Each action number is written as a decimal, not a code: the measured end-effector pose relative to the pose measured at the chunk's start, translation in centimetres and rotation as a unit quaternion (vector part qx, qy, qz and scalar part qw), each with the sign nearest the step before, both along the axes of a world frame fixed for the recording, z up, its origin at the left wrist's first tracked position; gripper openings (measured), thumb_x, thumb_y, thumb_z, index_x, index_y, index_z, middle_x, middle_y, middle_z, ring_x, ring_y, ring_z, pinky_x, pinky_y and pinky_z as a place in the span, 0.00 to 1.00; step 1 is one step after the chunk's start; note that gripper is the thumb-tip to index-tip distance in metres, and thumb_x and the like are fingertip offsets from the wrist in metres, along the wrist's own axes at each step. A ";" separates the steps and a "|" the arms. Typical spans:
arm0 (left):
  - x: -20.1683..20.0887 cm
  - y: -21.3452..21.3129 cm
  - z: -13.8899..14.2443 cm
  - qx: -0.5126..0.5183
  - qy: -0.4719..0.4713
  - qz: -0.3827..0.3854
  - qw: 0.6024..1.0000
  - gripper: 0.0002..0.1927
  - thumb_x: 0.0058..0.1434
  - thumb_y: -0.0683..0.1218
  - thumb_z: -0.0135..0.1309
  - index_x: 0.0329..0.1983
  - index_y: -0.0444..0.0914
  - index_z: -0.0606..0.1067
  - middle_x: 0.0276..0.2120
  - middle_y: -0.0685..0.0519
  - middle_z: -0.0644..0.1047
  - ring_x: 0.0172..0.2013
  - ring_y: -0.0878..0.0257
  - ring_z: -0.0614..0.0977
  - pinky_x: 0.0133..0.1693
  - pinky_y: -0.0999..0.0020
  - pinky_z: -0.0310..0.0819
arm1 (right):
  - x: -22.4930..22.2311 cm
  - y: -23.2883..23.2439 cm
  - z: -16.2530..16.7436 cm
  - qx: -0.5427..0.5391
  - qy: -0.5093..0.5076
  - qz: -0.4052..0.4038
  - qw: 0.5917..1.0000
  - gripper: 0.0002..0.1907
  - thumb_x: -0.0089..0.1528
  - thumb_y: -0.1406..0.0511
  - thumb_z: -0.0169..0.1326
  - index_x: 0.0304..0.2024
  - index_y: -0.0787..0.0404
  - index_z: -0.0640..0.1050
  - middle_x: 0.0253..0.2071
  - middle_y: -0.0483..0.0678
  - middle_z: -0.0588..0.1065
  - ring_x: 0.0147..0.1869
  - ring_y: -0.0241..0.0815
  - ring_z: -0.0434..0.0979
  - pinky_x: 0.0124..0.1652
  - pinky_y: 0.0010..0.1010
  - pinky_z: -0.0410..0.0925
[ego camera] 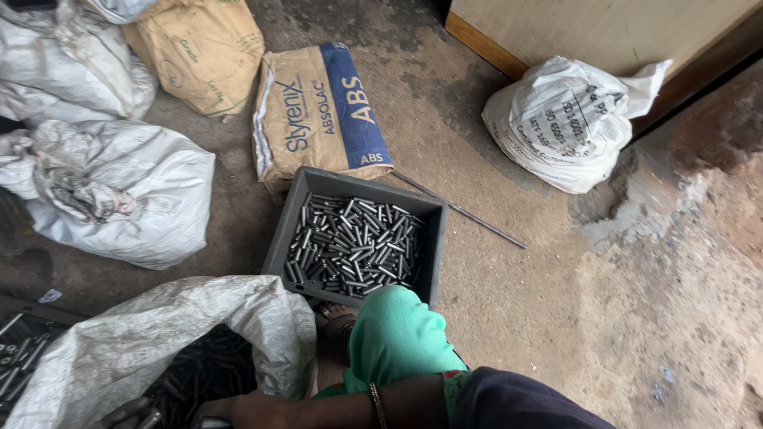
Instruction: The person sits on the floor and sorts black cylindrical metal bushings by hand, picking them one at a time from a woven sack and placing them into plastic trays on the floor. They occasionally hold a handful of parts and drop them into the trays.
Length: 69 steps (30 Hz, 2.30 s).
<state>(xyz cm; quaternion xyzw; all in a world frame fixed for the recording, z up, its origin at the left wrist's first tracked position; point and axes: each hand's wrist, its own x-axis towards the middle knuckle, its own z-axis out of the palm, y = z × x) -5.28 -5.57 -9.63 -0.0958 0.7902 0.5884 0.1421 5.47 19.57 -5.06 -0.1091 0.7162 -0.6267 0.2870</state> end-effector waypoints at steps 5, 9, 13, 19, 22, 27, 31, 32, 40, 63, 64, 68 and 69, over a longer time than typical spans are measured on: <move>0.0 -0.2 1.2 -0.017 0.069 -0.044 0.996 0.14 0.66 0.37 0.46 0.49 0.30 0.80 0.42 0.44 0.83 0.23 0.62 0.79 0.24 0.67 0.74 | 0.6 0.4 -0.5 -0.046 0.062 -0.031 0.997 0.23 0.66 0.64 0.54 0.64 0.60 0.74 0.55 0.56 0.78 0.60 0.50 0.78 0.59 0.38 0.70; 0.5 0.5 3.0 -0.039 0.089 -0.085 0.992 0.14 0.66 0.37 0.46 0.49 0.29 0.80 0.42 0.44 0.84 0.22 0.62 0.80 0.24 0.67 0.75 | 0.3 1.0 -0.8 -0.101 0.020 -0.020 0.994 0.17 0.65 0.70 0.59 0.56 0.62 0.76 0.50 0.48 0.78 0.55 0.38 0.76 0.55 0.29 0.70; 0.8 2.7 4.5 0.044 -0.065 0.042 0.996 0.14 0.68 0.37 0.47 0.51 0.30 0.80 0.38 0.39 0.81 0.20 0.59 0.75 0.21 0.63 0.69 | 0.1 1.6 -0.5 -0.123 -0.051 -0.024 0.991 0.18 0.63 0.69 0.62 0.54 0.62 0.76 0.46 0.45 0.77 0.52 0.34 0.75 0.53 0.25 0.70; 0.6 2.9 5.5 -0.016 0.096 -0.059 0.993 0.13 0.62 0.37 0.48 0.43 0.30 0.81 0.37 0.49 0.84 0.18 0.63 0.79 0.20 0.67 0.74 | -1.1 1.6 -1.0 -0.106 -0.096 -0.024 0.989 0.19 0.63 0.67 0.62 0.56 0.61 0.76 0.44 0.41 0.76 0.49 0.32 0.76 0.50 0.24 0.70; 0.6 3.4 5.8 0.013 0.058 0.008 0.998 0.12 0.63 0.37 0.49 0.44 0.28 0.81 0.36 0.44 0.83 0.19 0.61 0.77 0.21 0.65 0.72 | -1.3 1.1 -2.4 -0.129 -0.073 -0.034 0.988 0.18 0.62 0.67 0.63 0.54 0.62 0.76 0.42 0.41 0.76 0.47 0.32 0.75 0.47 0.24 0.69; 1.1 4.6 7.1 0.046 0.012 0.076 0.996 0.13 0.65 0.39 0.49 0.47 0.29 0.81 0.33 0.41 0.82 0.20 0.59 0.76 0.22 0.64 0.70 | -1.9 -0.1 -4.2 -0.187 -0.081 -0.059 0.977 0.19 0.59 0.68 0.66 0.52 0.62 0.76 0.37 0.41 0.73 0.42 0.32 0.73 0.42 0.24 0.68; 1.9 5.8 8.4 0.042 -0.017 0.100 0.994 0.13 0.65 0.41 0.49 0.47 0.30 0.80 0.31 0.42 0.81 0.19 0.59 0.75 0.21 0.63 0.69 | -2.4 -0.2 -3.0 -0.169 -0.027 -0.076 0.982 0.19 0.59 0.70 0.66 0.51 0.62 0.77 0.39 0.42 0.75 0.44 0.31 0.75 0.45 0.22 0.70; 2.1 6.0 8.7 0.042 -0.023 0.106 0.993 0.14 0.65 0.42 0.49 0.48 0.31 0.80 0.31 0.42 0.80 0.19 0.58 0.75 0.21 0.63 0.69 | -2.5 -0.2 -2.3 -0.164 0.009 -0.083 0.983 0.20 0.58 0.72 0.65 0.52 0.63 0.77 0.40 0.44 0.75 0.43 0.31 0.76 0.45 0.23 0.71; 4.7 5.3 10.9 0.051 -0.112 0.137 0.983 0.15 0.67 0.46 0.48 0.49 0.34 0.80 0.27 0.44 0.78 0.18 0.57 0.74 0.19 0.62 0.67 | -1.2 3.4 5.2 -0.275 -0.167 -0.124 0.939 0.22 0.62 0.74 0.60 0.57 0.59 0.70 0.38 0.52 0.78 0.35 0.43 0.83 0.35 0.38 0.79; 8.1 5.8 13.1 0.204 -0.155 0.290 0.922 0.12 0.67 0.50 0.51 0.46 0.37 0.73 0.28 0.48 0.76 0.20 0.57 0.74 0.19 0.63 0.68 | -1.6 7.6 9.3 -0.354 -0.249 -0.324 0.841 0.22 0.60 0.69 0.61 0.53 0.59 0.67 0.35 0.53 0.79 0.34 0.45 0.83 0.35 0.36 0.80; 8.1 5.7 13.0 0.210 -0.155 0.292 0.920 0.12 0.67 0.50 0.52 0.45 0.37 0.73 0.28 0.48 0.76 0.20 0.57 0.74 0.19 0.64 0.68 | -1.6 7.6 9.3 -0.353 -0.251 -0.329 0.839 0.22 0.60 0.69 0.61 0.53 0.59 0.67 0.35 0.53 0.79 0.34 0.45 0.83 0.35 0.37 0.80; 8.1 5.4 12.6 0.202 -0.155 0.305 0.918 0.12 0.66 0.48 0.53 0.45 0.35 0.75 0.28 0.48 0.77 0.20 0.58 0.74 0.19 0.65 0.67 | -1.7 7.7 9.2 -0.346 -0.258 -0.336 0.837 0.22 0.61 0.69 0.59 0.53 0.60 0.66 0.35 0.54 0.78 0.35 0.45 0.83 0.36 0.36 0.81; 8.1 5.3 12.5 0.200 -0.155 0.308 0.917 0.12 0.66 0.48 0.52 0.45 0.35 0.75 0.28 0.48 0.77 0.20 0.58 0.74 0.19 0.65 0.67 | -1.7 7.6 9.2 -0.344 -0.260 -0.335 0.838 0.22 0.61 0.69 0.59 0.54 0.60 0.65 0.35 0.54 0.78 0.35 0.45 0.83 0.37 0.36 0.81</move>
